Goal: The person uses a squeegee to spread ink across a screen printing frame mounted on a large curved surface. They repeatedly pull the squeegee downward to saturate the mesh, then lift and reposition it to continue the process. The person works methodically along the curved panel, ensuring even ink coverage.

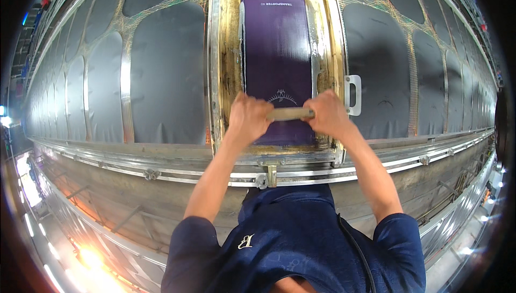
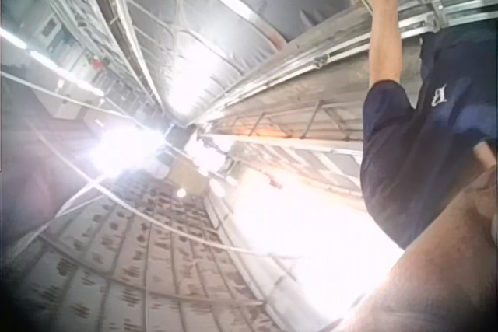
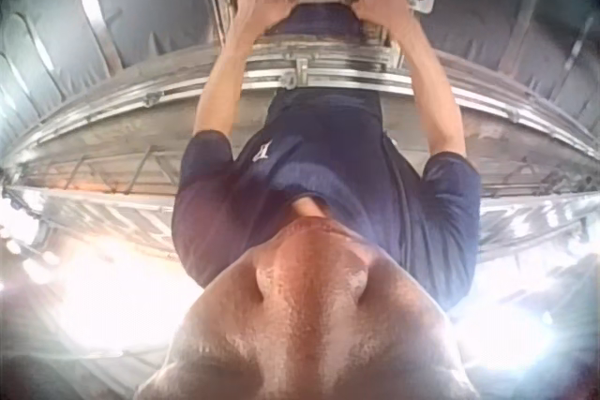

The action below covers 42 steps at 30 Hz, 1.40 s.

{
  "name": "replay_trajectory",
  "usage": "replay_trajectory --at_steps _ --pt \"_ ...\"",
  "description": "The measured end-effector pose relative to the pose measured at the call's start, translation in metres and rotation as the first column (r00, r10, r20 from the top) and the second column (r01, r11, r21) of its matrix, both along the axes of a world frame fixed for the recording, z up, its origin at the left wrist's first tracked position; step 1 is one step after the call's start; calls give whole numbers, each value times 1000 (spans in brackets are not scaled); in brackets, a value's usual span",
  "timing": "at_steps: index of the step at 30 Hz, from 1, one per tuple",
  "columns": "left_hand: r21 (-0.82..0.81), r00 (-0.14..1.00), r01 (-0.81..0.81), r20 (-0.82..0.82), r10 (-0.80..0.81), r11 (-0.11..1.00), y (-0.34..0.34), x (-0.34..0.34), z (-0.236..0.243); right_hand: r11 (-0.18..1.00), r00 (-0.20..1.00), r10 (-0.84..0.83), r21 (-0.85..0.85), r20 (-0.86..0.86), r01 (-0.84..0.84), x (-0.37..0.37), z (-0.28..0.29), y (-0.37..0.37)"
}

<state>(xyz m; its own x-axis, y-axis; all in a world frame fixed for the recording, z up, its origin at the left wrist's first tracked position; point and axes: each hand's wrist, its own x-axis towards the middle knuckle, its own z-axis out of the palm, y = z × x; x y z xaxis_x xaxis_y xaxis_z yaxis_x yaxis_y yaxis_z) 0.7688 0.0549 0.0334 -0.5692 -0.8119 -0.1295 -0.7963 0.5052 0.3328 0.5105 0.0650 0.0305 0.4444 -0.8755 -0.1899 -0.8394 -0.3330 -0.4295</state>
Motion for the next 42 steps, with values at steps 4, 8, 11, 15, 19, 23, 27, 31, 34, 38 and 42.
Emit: replay_trajectory --at_steps 4,8,11,15,19,23,27,31,34,38,42 --pt "-101 981 -53 -191 33 993 40 4 1 1000 999 6 -11 39 -5 3 3 39" --pt "-98 990 -36 -138 22 995 -14 1 6 1000 1000 -15 22 11 15 -3 7 -12" --pt "-110 995 -65 -86 55 992 -110 -10 10 1000 996 -24 13 -82 25 -10 13 -107" --pt "-66 999 -44 -24 42 997 -255 -24 10 997 993 -47 -64 -112 40 -22 8 -252" --pt "-149 998 -10 58 18 989 -360 -37 9 998 998 -55 -44 -44 53 -37 6 -356" --pt "-79 998 -64 -6 64 995 -414 -44 7 995 994 -100 17 -44 100 -43 4 -411" --pt "9 993 -115 24 115 993 -423 -46 -1 994 995 -97 55 16 96 -43 -4 -418" --pt "-69 996 -74 46 77 995 -406 -46 -4 994 995 -99 -40 -27 97 -42 -6 -397" --pt "-118 999 -54 -15 53 992 -371 -40 -2 996 997 -73 -57 -17 72 -36 -1 -364" --pt "-172 1000 16 19 -13 985 -284 -31 -5 994 994 -106 -2 -16 106 -22 -1 -279" --pt "-63 995 -67 72 72 996 -165 -21 -6 996 997 -75 53 -34 77 -13 0 -162"
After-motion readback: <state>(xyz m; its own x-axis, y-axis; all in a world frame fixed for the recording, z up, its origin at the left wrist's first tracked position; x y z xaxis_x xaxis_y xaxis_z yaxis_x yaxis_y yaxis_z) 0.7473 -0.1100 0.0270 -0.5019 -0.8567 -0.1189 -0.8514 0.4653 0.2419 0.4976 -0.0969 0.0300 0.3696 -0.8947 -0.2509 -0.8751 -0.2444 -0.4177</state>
